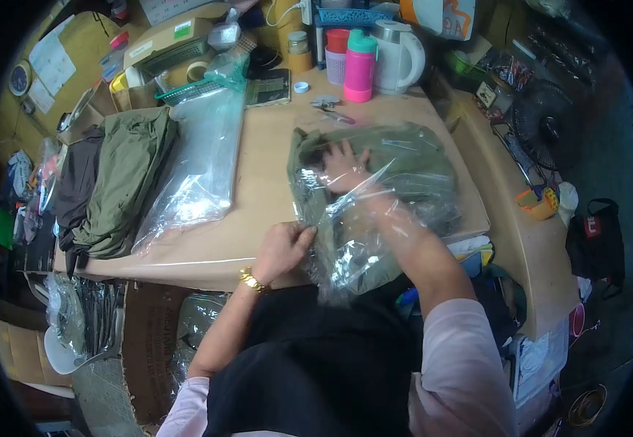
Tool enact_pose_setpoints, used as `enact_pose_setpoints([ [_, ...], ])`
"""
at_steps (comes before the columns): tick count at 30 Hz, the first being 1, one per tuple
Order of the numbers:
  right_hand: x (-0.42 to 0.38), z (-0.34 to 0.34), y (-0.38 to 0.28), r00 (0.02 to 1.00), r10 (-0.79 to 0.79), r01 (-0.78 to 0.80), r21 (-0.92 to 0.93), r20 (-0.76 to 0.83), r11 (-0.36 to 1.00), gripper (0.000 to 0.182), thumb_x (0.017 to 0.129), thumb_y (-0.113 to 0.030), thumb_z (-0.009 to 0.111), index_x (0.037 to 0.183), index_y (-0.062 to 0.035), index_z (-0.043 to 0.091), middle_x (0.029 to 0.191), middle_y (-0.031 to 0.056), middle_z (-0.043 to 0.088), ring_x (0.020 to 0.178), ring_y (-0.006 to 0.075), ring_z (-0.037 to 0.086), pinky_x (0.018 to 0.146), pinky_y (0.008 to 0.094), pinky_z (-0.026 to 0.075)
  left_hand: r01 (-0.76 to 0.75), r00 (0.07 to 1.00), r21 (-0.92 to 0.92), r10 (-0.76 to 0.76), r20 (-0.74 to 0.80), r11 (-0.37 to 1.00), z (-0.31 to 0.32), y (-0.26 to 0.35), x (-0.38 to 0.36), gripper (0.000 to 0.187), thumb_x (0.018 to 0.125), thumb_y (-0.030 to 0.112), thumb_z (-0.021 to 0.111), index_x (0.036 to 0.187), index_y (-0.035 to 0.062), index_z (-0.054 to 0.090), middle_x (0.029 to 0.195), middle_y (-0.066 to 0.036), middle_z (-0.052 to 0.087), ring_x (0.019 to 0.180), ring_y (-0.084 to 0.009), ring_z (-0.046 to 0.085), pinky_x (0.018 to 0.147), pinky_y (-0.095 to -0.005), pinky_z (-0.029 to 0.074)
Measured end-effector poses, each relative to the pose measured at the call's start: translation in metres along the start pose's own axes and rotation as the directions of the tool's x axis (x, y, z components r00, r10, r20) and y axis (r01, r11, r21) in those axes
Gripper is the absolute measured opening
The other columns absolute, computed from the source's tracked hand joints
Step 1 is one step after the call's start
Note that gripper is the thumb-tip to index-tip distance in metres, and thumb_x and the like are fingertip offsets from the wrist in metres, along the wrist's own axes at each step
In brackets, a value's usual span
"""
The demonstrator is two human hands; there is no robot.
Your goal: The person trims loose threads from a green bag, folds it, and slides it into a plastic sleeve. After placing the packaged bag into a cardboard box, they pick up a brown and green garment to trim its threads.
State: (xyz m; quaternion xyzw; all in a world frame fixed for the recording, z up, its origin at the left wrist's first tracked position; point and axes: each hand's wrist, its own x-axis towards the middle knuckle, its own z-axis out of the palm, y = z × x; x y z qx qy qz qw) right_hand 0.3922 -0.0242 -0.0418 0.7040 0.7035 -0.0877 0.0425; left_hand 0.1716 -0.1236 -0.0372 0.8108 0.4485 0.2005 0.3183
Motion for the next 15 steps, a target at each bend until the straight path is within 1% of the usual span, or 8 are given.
enact_pose_setpoints([
  [1, 0.0, -0.011, 0.001, 1.0, 0.001, -0.001, -0.001, -0.004, 1.0, 0.076, 0.094, -0.064, 0.038, 0.153, -0.0161, 0.03, 0.163, 0.01, 0.014, 0.15, 0.0391, 0.007, 0.109, 0.0776, 0.005, -0.042, 0.996, -0.174, 0.054, 0.064, 0.984, 0.007, 0.001, -0.002, 0.039, 0.096, 0.033, 0.06, 0.087, -0.004, 0.066, 0.068, -0.015, 0.065, 0.064, -0.023, 0.065, 0.062, -0.0374, 0.05],
  [3, 0.0, -0.023, 0.006, 0.979, 0.2, -0.202, 0.034, 0.041, 0.979, 0.079, 0.094, -0.065, 0.037, 0.155, -0.0154, 0.027, 0.164, 0.009, 0.009, 0.15, 0.0388, 0.006, 0.109, 0.0769, 0.003, -0.099, 0.95, -0.411, 0.209, 0.231, 0.906, 0.014, 0.012, -0.02, 0.033, 0.1, 0.028, 0.056, 0.089, -0.0024, 0.064, 0.067, -0.008, 0.064, 0.061, -0.0153, 0.062, 0.06, -0.0335, 0.049],
  [5, -0.023, -0.013, 0.02, 0.999, 0.034, -0.034, -0.016, 0.001, 0.999, 0.082, 0.093, -0.065, 0.04, 0.152, -0.009, 0.029, 0.163, 0.0138, 0.011, 0.15, 0.0389, 0.006, 0.111, 0.0739, 0.004, 0.119, 0.763, -0.564, 0.288, 0.579, 0.817, 0.0, 0.032, -0.05, 0.04, 0.103, 0.032, 0.051, 0.084, -0.0017, 0.061, 0.068, -0.004, 0.063, 0.06, -0.0083, 0.061, 0.059, -0.0261, 0.051],
  [6, -0.042, -0.006, 0.024, 0.997, -0.08, 0.08, -0.051, 0.003, 0.995, 0.082, 0.092, -0.064, 0.043, 0.149, -0.006, 0.033, 0.162, 0.0168, 0.015, 0.15, 0.0389, 0.007, 0.112, 0.0729, 0.006, 0.192, 0.611, -0.444, 0.247, 0.752, 0.875, -0.013, 0.03, -0.058, 0.045, 0.103, 0.038, 0.05, 0.089, -0.0026, 0.064, 0.071, -0.004, 0.065, 0.062, -0.0085, 0.062, 0.058, -0.0248, 0.051],
  [7, -0.071, -0.013, 0.021, 0.986, -0.16, 0.163, -0.075, 0.038, 0.984, 0.081, 0.092, -0.06, 0.048, 0.149, -0.0047, 0.034, 0.162, 0.0173, 0.016, 0.15, 0.0391, 0.008, 0.113, 0.0712, 0.007, 0.142, 0.524, -0.3, 0.186, 0.831, 0.943, -0.034, 0.033, -0.063, 0.053, 0.103, 0.045, 0.046, 0.098, -0.0039, 0.066, 0.076, -0.006, 0.067, 0.064, -0.0103, 0.064, 0.061, -0.0251, 0.053],
  [9, -0.091, -0.013, 0.028, 0.968, -0.242, 0.248, -0.103, 0.071, 0.963, 0.08, 0.092, -0.057, 0.053, 0.148, -0.0034, 0.035, 0.161, 0.0178, 0.018, 0.15, 0.0392, 0.009, 0.114, 0.0695, 0.008, 0.419, 0.641, -0.408, 0.054, 0.765, 0.811, -0.035, 0.002, -0.075, 0.06, 0.103, 0.049, 0.042, 0.107, -0.0059, 0.065, 0.08, -0.009, 0.069, 0.067, -0.0129, 0.066, 0.065, -0.0264, 0.055],
  [11, -0.093, 0.011, 0.038, 0.812, -0.554, 0.565, 0.008, -0.184, 0.825, 0.077, 0.09, -0.047, 0.062, 0.149, -0.0064, 0.035, 0.16, 0.019, 0.019, 0.149, 0.0387, 0.011, 0.115, 0.0667, 0.011, 0.367, 0.775, -0.484, 0.027, 0.632, 0.794, -0.023, -0.011, -0.069, 0.065, 0.103, 0.053, 0.04, 0.112, -0.0067, 0.063, 0.084, -0.012, 0.07, 0.072, -0.0159, 0.068, 0.067, -0.0273, 0.056],
  [15, -0.1, 0.02, -0.006, 0.791, -0.589, 0.61, 0.147, -0.166, 0.778, 0.075, 0.089, -0.041, 0.065, 0.15, -0.0109, 0.035, 0.16, 0.0187, 0.02, 0.148, 0.0403, 0.014, 0.116, 0.0643, 0.014, 0.388, 0.805, -0.537, 0.008, 0.594, 0.749, 0.014, 0.013, -0.051, 0.057, 0.103, 0.047, 0.046, 0.102, -0.0064, 0.066, 0.079, -0.01, 0.07, 0.069, -0.0138, 0.068, 0.065, -0.0263, 0.056],
])
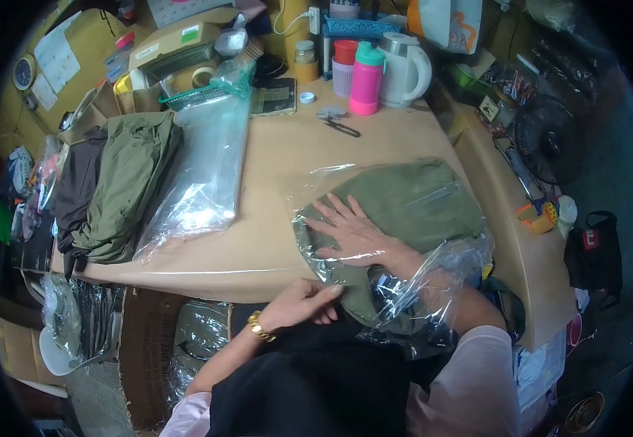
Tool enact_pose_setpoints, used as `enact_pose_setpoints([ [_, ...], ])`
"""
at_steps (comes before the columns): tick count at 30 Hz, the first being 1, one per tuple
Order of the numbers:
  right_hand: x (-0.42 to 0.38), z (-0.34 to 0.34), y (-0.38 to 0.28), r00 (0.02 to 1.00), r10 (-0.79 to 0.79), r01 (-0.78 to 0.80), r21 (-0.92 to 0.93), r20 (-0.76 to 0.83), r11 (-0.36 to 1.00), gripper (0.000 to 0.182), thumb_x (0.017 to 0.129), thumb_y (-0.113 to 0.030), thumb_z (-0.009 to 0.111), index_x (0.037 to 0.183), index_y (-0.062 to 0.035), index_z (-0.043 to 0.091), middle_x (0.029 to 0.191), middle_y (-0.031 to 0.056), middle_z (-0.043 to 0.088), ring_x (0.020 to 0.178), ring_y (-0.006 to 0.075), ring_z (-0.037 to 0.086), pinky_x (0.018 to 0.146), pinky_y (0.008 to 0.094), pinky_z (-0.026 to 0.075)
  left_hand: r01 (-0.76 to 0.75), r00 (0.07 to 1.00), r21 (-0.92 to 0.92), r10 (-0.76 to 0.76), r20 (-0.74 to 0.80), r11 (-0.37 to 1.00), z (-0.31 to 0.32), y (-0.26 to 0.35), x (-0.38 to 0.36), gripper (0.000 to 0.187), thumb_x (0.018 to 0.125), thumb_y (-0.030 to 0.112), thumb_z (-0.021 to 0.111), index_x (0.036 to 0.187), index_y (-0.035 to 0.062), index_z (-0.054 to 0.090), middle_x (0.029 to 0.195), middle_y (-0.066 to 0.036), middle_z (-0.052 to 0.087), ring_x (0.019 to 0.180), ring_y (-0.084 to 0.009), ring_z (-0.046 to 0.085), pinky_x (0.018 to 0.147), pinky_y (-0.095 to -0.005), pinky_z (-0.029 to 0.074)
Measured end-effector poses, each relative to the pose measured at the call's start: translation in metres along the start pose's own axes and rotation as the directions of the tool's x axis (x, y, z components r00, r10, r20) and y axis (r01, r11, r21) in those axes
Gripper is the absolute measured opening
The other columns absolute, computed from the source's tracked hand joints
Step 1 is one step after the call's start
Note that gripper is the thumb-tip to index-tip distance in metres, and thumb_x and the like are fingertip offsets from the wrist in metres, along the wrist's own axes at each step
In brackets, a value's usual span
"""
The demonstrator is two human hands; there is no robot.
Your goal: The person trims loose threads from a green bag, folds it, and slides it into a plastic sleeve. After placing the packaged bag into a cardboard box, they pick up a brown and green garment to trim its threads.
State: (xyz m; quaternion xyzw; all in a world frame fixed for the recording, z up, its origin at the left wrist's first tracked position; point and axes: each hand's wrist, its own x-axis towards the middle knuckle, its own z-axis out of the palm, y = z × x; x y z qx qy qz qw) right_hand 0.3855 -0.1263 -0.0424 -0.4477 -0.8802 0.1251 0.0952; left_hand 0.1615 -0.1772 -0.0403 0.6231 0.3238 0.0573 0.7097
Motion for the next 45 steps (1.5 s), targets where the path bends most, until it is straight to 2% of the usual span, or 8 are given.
enact_pose_setpoints([
  [12, 0.021, 0.011, -0.022, 0.935, 0.349, -0.355, -0.167, -0.069, 0.92, 0.077, 0.093, -0.06, 0.048, 0.156, -0.023, 0.023, 0.161, 0.0179, 0.016, 0.145, 0.0499, 0.011, 0.11, 0.0737, 0.009, -0.131, 0.947, 0.131, 0.085, 0.311, 0.983, 0.012, -0.001, -0.019, 0.044, 0.104, 0.035, 0.049, 0.1, -0.0046, 0.067, 0.079, -0.009, 0.07, 0.076, -0.0141, 0.068, 0.069, -0.0276, 0.055],
  [16, 0.007, 0.011, -0.057, 0.974, 0.225, -0.221, -0.201, 0.0, 0.954, 0.077, 0.091, -0.051, 0.057, 0.155, -0.0233, 0.025, 0.161, 0.0178, 0.018, 0.146, 0.0478, 0.011, 0.111, 0.0725, 0.009, -0.098, 0.816, 0.114, 0.145, -0.559, 0.989, -0.044, -0.008, -0.046, 0.061, 0.098, 0.045, 0.057, 0.13, -0.0078, 0.051, 0.082, -0.015, 0.071, 0.074, -0.0168, 0.068, 0.071, -0.0305, 0.054],
  [25, 0.011, 0.029, -0.05, 0.992, -0.046, 0.095, 0.463, -0.116, 0.881, 0.069, 0.092, -0.034, 0.059, 0.151, -0.009, 0.034, 0.158, 0.0159, 0.027, 0.147, 0.0308, 0.026, 0.118, 0.0557, 0.016, -0.172, 0.711, 0.272, 0.311, -0.631, 0.947, -0.077, -0.028, -0.005, 0.053, 0.088, 0.024, 0.073, 0.125, -0.0061, 0.051, 0.073, -0.007, 0.061, 0.061, -0.0096, 0.051, 0.052, -0.0289, 0.042],
  [30, -0.006, -0.028, -0.001, 0.818, 0.556, -0.568, -0.059, -0.148, 0.821, 0.062, 0.087, -0.037, 0.064, 0.139, -0.004, 0.051, 0.155, 0.0194, 0.03, 0.142, 0.0371, 0.03, 0.118, 0.0518, 0.018, -0.287, 0.694, 0.135, 0.303, -0.654, 0.948, -0.064, -0.022, -0.029, 0.036, 0.091, 0.007, 0.068, 0.122, -0.0008, 0.051, 0.097, -0.007, 0.064, 0.08, -0.0114, 0.059, 0.067, -0.0236, 0.049],
  [33, -0.018, 0.006, 0.061, 0.717, 0.515, -0.601, -0.042, -0.469, 0.798, 0.063, 0.09, -0.039, 0.058, 0.135, 0.0046, 0.05, 0.155, 0.0251, 0.026, 0.145, 0.0422, 0.02, 0.118, 0.0568, 0.013, -0.34, 0.701, 0.053, 0.291, -0.651, 0.939, -0.063, -0.041, -0.032, 0.043, 0.09, 0.0, 0.067, 0.128, 0.0005, 0.046, 0.103, -0.007, 0.061, 0.089, -0.0106, 0.058, 0.071, -0.0227, 0.048],
  [40, -0.009, -0.01, 0.076, 0.894, 0.393, -0.425, -0.128, -0.218, 0.896, 0.073, 0.094, -0.05, 0.053, 0.151, -0.0094, 0.032, 0.162, 0.0195, 0.012, 0.149, 0.0395, 0.01, 0.117, 0.0607, 0.013, -0.313, 0.754, -0.023, 0.233, -0.614, 0.95, -0.058, -0.023, -0.051, 0.049, 0.089, 0.0, 0.068, 0.13, -0.0001, 0.042, 0.106, -0.01, 0.062, 0.091, -0.0129, 0.061, 0.072, -0.0265, 0.051],
  [42, -0.003, -0.017, 0.076, 0.896, 0.423, -0.438, -0.124, -0.134, 0.89, 0.073, 0.095, -0.055, 0.049, 0.152, -0.0121, 0.031, 0.162, 0.0195, 0.011, 0.15, 0.0391, 0.008, 0.117, 0.0599, 0.013, 0.101, 0.712, 0.284, 0.13, -0.69, 0.953, -0.067, -0.02, -0.062, 0.06, 0.083, 0.002, 0.073, 0.133, 0.002, 0.04, 0.102, -0.012, 0.065, 0.083, -0.0224, 0.065, 0.072, -0.0314, 0.052],
  [45, 0.004, -0.003, 0.081, 0.882, 0.417, -0.457, -0.188, -0.218, 0.869, 0.075, 0.095, -0.061, 0.045, 0.152, -0.0144, 0.031, 0.162, 0.0195, 0.011, 0.149, 0.0424, 0.007, 0.116, 0.0639, 0.01, -0.049, 0.673, 0.638, 0.497, -0.548, 0.769, -0.045, 0.05, -0.078, 0.08, 0.073, 0.023, 0.084, 0.139, 0.0052, 0.042, 0.122, -0.018, 0.059, 0.108, -0.0354, 0.059, 0.091, -0.0451, 0.046],
])
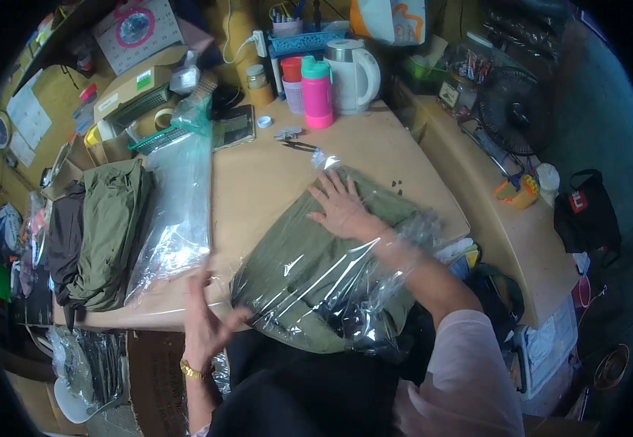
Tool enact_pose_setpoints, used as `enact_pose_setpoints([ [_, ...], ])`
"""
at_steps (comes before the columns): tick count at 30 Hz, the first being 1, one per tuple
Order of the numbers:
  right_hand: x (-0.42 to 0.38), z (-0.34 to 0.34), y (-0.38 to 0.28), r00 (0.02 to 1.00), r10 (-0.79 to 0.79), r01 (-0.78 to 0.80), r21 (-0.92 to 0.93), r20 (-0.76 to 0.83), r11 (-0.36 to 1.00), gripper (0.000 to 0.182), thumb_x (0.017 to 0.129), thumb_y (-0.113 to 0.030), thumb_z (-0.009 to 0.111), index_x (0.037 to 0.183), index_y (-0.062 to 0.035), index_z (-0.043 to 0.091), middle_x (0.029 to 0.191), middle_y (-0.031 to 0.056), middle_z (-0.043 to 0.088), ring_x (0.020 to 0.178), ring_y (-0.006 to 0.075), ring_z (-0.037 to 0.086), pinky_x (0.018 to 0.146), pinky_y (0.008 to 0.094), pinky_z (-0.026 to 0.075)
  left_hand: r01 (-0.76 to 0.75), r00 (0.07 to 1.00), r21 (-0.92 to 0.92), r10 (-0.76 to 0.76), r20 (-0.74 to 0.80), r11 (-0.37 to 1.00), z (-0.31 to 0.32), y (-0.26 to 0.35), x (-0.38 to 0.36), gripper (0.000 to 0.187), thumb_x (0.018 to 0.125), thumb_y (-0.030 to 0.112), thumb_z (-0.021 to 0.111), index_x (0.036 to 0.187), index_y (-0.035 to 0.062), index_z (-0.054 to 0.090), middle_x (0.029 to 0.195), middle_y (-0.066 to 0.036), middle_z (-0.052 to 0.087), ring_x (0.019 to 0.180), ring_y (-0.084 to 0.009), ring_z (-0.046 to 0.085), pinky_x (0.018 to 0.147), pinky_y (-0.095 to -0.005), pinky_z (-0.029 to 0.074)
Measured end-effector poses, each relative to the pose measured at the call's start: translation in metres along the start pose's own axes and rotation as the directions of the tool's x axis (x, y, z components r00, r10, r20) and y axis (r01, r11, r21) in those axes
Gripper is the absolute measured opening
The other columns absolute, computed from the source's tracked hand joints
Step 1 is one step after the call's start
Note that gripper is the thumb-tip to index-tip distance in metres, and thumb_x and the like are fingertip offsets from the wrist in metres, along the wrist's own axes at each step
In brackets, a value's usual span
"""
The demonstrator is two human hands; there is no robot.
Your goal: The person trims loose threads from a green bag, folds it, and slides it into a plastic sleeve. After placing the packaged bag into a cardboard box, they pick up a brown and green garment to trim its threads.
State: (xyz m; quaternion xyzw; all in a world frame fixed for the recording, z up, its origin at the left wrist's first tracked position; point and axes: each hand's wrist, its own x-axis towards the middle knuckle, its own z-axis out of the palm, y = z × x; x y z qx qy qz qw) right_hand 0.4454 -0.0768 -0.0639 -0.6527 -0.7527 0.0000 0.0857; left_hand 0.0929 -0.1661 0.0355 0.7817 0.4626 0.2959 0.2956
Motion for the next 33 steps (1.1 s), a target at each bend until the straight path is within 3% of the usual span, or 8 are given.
enact_pose_setpoints([
  [1, -0.006, -0.01, -0.012, 1.0, -0.005, 0.005, 0.0, -0.004, 1.0, 0.075, 0.095, -0.061, 0.045, 0.152, -0.0144, 0.031, 0.162, 0.0195, 0.011, 0.149, 0.0424, 0.007, 0.116, 0.0639, 0.01, -0.305, 0.948, 0.026, 0.301, 0.102, 0.952, -0.003, 0.014, 0.002, 0.087, 0.07, 0.031, 0.086, 0.142, 0.0093, 0.043, 0.133, -0.018, 0.054, 0.121, -0.0373, 0.053, 0.102, -0.0527, 0.041],
  [4, -0.043, -0.033, -0.052, 0.982, 0.054, -0.047, -0.044, 0.184, 0.998, 0.079, 0.09, -0.07, 0.045, 0.153, -0.0243, 0.032, 0.161, 0.02, 0.017, 0.146, 0.051, 0.009, 0.111, 0.0733, 0.006, -0.463, 0.806, 0.185, 0.325, 0.495, 0.867, 0.021, 0.019, -0.011, 0.078, 0.072, 0.037, 0.081, 0.142, 0.0313, 0.049, 0.154, -0.007, 0.037, 0.146, -0.0313, 0.028, 0.111, -0.0736, 0.008],
  [13, 0.016, -0.027, -0.022, 1.0, 0.011, -0.011, 0.0, 0.017, 1.0, 0.07, 0.094, -0.058, 0.05, 0.153, -0.025, 0.031, 0.161, 0.0189, 0.017, 0.148, 0.0436, 0.01, 0.111, 0.073, 0.012, -0.586, 0.81, 0.261, 0.546, 0.214, 0.767, 0.086, -0.016, -0.016, 0.057, 0.082, 0.02, 0.072, 0.136, 0.0302, 0.057, 0.149, -0.006, 0.046, 0.14, -0.0308, 0.04, 0.113, -0.0671, 0.014],
  [19, -0.007, -0.011, -0.072, 0.923, -0.368, 0.365, 0.045, 0.116, 0.93, 0.069, 0.096, -0.063, 0.04, 0.153, -0.0251, 0.031, 0.16, 0.0201, 0.018, 0.148, 0.043, 0.014, 0.11, 0.0744, 0.008, -0.649, 0.698, -0.086, 0.637, 0.327, 0.755, 0.092, 0.008, -0.01, 0.05, 0.083, 0.032, 0.072, 0.129, 0.0159, 0.063, 0.138, -0.009, 0.056, 0.133, -0.0297, 0.048, 0.114, -0.0602, 0.022],
  [24, -0.07, -0.061, -0.05, 0.953, -0.297, 0.273, 0.253, 0.062, 0.928, 0.059, 0.092, -0.041, 0.062, 0.142, -0.0141, 0.049, 0.159, 0.017, 0.026, 0.148, 0.0351, 0.02, 0.117, 0.0605, 0.013, -0.262, 0.919, 0.23, 0.315, -0.238, 0.937, 0.047, -0.03, 0.058, 0.045, 0.088, 0.015, 0.063, 0.126, -0.0055, 0.05, 0.121, -0.026, 0.055, 0.112, -0.0444, 0.052, 0.096, -0.0483, 0.044],
  [28, -0.17, -0.058, 0.018, 0.987, 0.032, -0.112, 0.531, 0.158, 0.84, 0.048, 0.095, -0.03, 0.06, 0.135, -0.0054, 0.055, 0.137, 0.0148, 0.055, 0.127, 0.0301, 0.053, 0.109, 0.0464, 0.037, 0.073, 0.997, 0.277, -0.07, -0.023, 0.958, 0.039, -0.058, 0.105, 0.054, 0.094, 0.036, 0.058, 0.125, -0.0076, 0.052, 0.109, -0.028, 0.064, 0.102, -0.044, 0.062, 0.088, -0.0471, 0.05],
  [30, -0.225, -0.052, 0.011, 0.973, 0.231, 0.019, 0.993, 0.008, -0.115, 0.036, 0.097, -0.027, 0.055, 0.122, -0.0025, 0.062, 0.115, 0.0091, 0.065, 0.103, 0.0254, 0.065, 0.096, 0.0429, 0.048, 0.167, 0.972, 0.288, -0.206, 0.112, 0.943, 0.037, -0.062, 0.11, 0.068, 0.09, 0.055, 0.059, 0.113, -0.0088, 0.06, 0.093, -0.028, 0.069, 0.095, -0.042, 0.067, 0.083, -0.0457, 0.052],
  [33, -0.25, -0.063, -0.065, 0.795, 0.493, -0.356, 0.93, 0.354, -0.094, 0.034, 0.086, -0.015, 0.067, 0.117, -0.0016, 0.064, 0.115, 0.0112, 0.065, 0.104, 0.0228, 0.065, 0.086, 0.0378, 0.051, 0.14, 0.914, 0.304, -0.241, 0.326, 0.942, 0.03, -0.047, 0.1, 0.068, 0.087, 0.055, 0.064, 0.107, -0.0102, 0.061, 0.096, -0.03, 0.068, 0.096, -0.0418, 0.066, 0.084, -0.0459, 0.051],
])
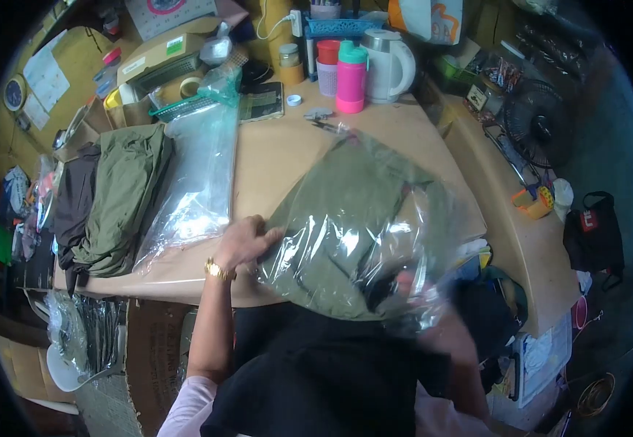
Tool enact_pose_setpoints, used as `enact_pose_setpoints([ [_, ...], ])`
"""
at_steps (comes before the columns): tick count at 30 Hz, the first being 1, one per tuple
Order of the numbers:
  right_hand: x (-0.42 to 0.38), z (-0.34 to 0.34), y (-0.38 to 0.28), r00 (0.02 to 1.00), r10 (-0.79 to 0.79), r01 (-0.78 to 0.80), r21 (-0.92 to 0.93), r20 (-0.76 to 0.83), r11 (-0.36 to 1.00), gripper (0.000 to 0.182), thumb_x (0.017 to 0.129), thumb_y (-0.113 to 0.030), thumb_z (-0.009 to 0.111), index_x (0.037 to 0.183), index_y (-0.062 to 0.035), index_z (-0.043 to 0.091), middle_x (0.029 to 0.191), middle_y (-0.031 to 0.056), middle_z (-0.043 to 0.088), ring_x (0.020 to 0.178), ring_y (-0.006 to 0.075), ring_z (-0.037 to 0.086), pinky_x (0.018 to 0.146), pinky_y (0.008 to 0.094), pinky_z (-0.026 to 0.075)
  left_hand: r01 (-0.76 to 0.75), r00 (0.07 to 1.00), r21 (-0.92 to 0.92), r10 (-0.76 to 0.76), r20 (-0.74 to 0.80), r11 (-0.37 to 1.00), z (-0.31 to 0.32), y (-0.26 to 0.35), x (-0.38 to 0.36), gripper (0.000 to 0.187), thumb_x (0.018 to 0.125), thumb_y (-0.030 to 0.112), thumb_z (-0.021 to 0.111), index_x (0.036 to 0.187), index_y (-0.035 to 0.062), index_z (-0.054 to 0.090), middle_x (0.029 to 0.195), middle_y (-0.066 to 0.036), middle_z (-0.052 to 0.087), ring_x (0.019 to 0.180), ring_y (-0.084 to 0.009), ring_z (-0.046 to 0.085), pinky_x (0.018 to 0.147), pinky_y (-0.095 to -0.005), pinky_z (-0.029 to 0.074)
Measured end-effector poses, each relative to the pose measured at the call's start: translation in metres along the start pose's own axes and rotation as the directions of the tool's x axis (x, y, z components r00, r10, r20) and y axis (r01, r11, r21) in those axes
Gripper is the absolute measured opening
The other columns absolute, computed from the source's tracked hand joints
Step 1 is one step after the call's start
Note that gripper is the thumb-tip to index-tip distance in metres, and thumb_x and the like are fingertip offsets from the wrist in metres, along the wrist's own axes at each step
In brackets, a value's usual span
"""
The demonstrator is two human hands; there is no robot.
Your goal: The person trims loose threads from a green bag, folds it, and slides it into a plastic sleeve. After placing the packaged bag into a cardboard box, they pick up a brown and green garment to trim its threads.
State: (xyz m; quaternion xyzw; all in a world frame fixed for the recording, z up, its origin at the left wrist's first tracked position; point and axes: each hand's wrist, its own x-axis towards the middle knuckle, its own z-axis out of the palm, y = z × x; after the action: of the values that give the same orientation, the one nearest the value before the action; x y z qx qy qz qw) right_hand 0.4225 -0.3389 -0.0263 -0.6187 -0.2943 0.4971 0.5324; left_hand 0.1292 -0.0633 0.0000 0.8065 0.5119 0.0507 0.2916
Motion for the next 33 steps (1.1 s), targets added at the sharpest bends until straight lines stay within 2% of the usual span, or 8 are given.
enact_pose_setpoints([
  [2, -0.032, 0.036, -0.063, 0.907, -0.194, 0.4, -0.623, 0.374, 0.672, 0.035, 0.085, -0.003, 0.064, 0.12, -0.0035, 0.065, 0.104, 0.0129, 0.07, 0.102, 0.0214, 0.065, 0.093, 0.0349, 0.049, -0.075, 0.986, -0.058, 0.066, -0.156, 0.995, 0.021, -0.012, -0.007, 0.065, 0.086, 0.052, 0.066, 0.104, -0.0104, 0.062, 0.091, -0.028, 0.069, 0.088, -0.039, 0.068, 0.081, -0.0441, 0.052],
  [4, 0.013, -0.005, -0.025, 0.932, 0.247, -0.068, -0.543, 0.264, 0.837, 0.028, 0.087, -0.008, 0.063, 0.114, -0.0039, 0.066, 0.101, 0.0121, 0.07, 0.096, 0.0203, 0.067, 0.086, 0.0333, 0.052, -0.08, 0.995, -0.248, 0.09, 0.031, 0.965, 0.03, -0.018, -0.01, 0.057, 0.087, 0.045, 0.071, 0.11, -0.0067, 0.064, 0.092, -0.019, 0.07, 0.085, -0.0251, 0.068, 0.078, -0.0371, 0.052],
  [9, 0.173, -0.029, -0.166, 0.709, -0.698, 0.326, -0.831, -0.1, 0.45, 0.025, 0.098, -0.021, 0.05, 0.093, -0.0031, 0.067, 0.078, 0.0086, 0.066, 0.074, 0.0207, 0.065, 0.071, 0.0371, 0.053, -0.226, 0.964, -0.722, 0.044, -0.262, 0.654, -0.036, 0.0, 0.011, 0.031, 0.092, 0.023, 0.068, 0.11, -0.0026, 0.068, 0.104, -0.011, 0.071, 0.099, -0.0175, 0.064, 0.089, -0.0316, 0.049],
  [10, 0.182, -0.02, -0.221, 0.865, -0.474, 0.431, -0.243, -0.164, 0.869, 0.025, 0.098, -0.022, 0.05, 0.099, -0.0019, 0.064, 0.079, 0.0092, 0.066, 0.072, 0.019, 0.065, 0.066, 0.0342, 0.052, -0.316, 0.928, -0.696, 0.059, -0.367, 0.645, -0.064, -0.005, 0.019, 0.032, 0.092, 0.024, 0.068, 0.111, -0.0021, 0.067, 0.104, -0.011, 0.071, 0.099, -0.0175, 0.064, 0.086, -0.0316, 0.051],
  [14, 0.154, -0.016, -0.33, 0.636, -0.771, 0.757, -0.181, -0.01, 0.627, 0.02, 0.098, -0.02, 0.053, 0.101, -0.0025, 0.062, 0.066, -0.0009, 0.058, 0.047, 0.0046, 0.049, 0.041, 0.0207, 0.036, -0.519, 0.807, -0.773, -0.088, -0.584, 0.364, -0.138, 0.013, -0.048, 0.033, 0.094, 0.025, 0.066, 0.111, -0.0028, 0.063, 0.103, -0.01, 0.069, 0.096, -0.0159, 0.064, 0.075, -0.0291, 0.054],
  [24, 0.199, -0.081, -0.054, 0.998, 0.04, -0.034, 0.145, -0.038, 0.989, 0.04, 0.102, -0.039, 0.051, 0.127, -0.0076, 0.053, 0.103, 0.0085, 0.067, 0.077, 0.0156, 0.065, 0.062, 0.0287, 0.051, -0.013, 0.817, -0.919, -0.526, -0.237, 0.394, 0.026, -0.127, -0.155, 0.028, 0.099, 0.027, 0.06, 0.111, 0.002, 0.062, 0.092, 0.0, 0.064, 0.077, -0.0072, 0.056, 0.065, -0.0221, 0.046],
  [31, 0.182, 0.083, -0.072, 0.958, -0.16, 0.255, -0.449, 0.24, 0.856, 0.08, 0.084, -0.022, 0.076, 0.149, -0.0073, 0.032, 0.135, 0.0121, 0.053, 0.098, 0.0189, 0.063, 0.074, 0.0323, 0.054, -0.048, 0.806, -0.871, -0.496, -0.323, 0.49, 0.032, -0.132, -0.138, 0.025, 0.096, 0.026, 0.066, 0.097, 0.0011, 0.065, 0.082, 0.002, 0.063, 0.068, -0.0036, 0.051, 0.058, -0.0219, 0.042],
  [33, 0.244, 0.112, -0.076, 0.872, -0.247, 0.297, -0.054, 0.423, 0.953, 0.062, 0.082, -0.007, 0.074, 0.138, -0.0039, 0.048, 0.126, 0.0102, 0.059, 0.088, 0.0136, 0.063, 0.069, 0.0272, 0.052, -0.061, 0.784, -0.858, -0.507, -0.358, 0.51, 0.018, -0.117, -0.128, 0.024, 0.096, 0.025, 0.067, 0.095, 0.0008, 0.066, 0.08, 0.002, 0.064, 0.066, -0.0031, 0.051, 0.057, -0.0221, 0.041],
])
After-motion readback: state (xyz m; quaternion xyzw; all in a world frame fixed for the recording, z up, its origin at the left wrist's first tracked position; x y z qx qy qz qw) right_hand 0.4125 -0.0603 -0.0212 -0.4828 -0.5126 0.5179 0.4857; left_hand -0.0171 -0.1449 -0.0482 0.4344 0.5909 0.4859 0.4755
